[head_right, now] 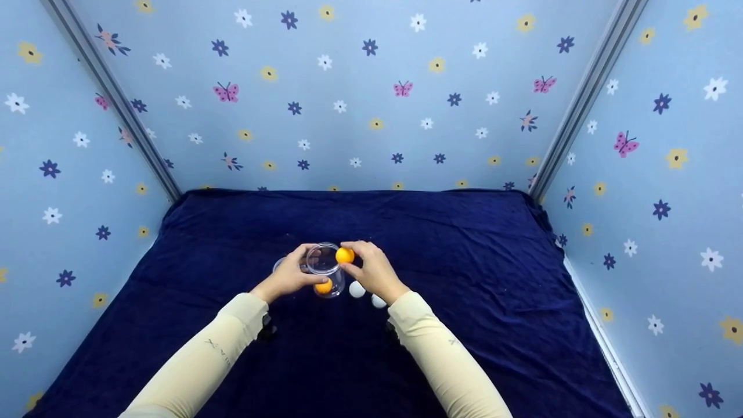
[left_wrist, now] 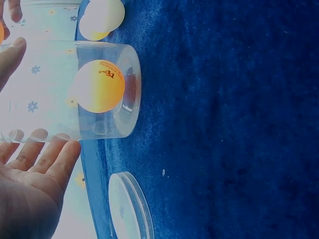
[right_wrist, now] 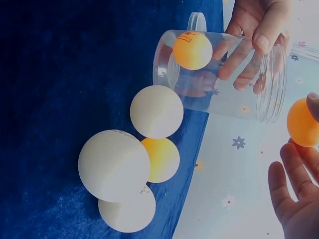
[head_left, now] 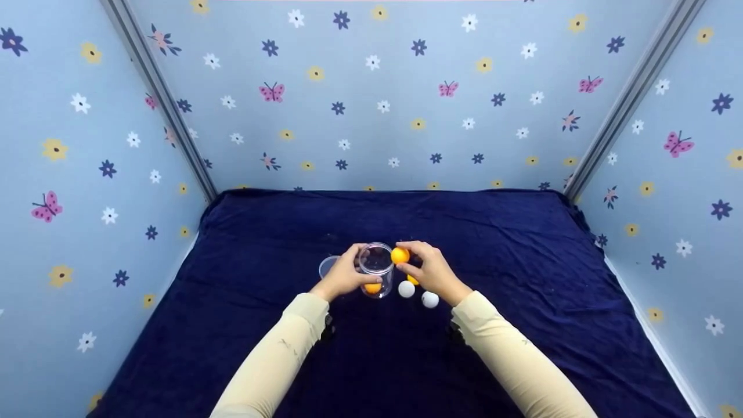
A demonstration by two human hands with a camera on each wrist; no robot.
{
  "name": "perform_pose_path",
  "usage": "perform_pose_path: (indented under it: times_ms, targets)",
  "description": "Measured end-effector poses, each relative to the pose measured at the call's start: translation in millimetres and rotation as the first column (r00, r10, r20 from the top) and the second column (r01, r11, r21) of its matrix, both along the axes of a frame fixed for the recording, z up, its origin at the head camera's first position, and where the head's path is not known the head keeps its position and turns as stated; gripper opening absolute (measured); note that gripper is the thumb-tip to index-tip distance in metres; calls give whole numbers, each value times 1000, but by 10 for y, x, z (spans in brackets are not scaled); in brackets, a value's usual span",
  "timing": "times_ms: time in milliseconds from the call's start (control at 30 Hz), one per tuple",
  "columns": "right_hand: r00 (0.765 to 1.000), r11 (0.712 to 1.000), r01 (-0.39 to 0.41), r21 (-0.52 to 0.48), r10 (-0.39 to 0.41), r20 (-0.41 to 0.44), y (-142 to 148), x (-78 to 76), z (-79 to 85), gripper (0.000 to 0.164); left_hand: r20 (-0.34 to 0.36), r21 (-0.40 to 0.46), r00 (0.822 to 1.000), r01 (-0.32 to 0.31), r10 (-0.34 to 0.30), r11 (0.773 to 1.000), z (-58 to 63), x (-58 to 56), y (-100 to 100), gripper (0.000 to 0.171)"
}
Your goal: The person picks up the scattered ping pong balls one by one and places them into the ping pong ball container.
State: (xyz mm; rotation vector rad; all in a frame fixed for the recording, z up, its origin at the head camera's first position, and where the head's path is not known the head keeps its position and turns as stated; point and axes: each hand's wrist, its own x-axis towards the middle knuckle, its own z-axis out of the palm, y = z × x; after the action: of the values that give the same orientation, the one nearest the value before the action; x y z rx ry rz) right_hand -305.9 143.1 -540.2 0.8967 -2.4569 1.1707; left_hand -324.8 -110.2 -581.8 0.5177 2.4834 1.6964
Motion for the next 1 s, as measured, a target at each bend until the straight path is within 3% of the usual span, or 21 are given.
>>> perform_pose_path:
  times_ms: [400, 1000]
  targets:
    - [1000, 1000, -5, -16, 4, -22, -89, -32, -60, 43, 7, -1, 1000, 3, -3, 1000, 19, 16, -4, 83]
    - [1000, 1000, -4, -14, 4, 25, -218, -51, -54, 42, 8, -8, 1000, 9, -9, 1000, 34, 12, 1, 83]
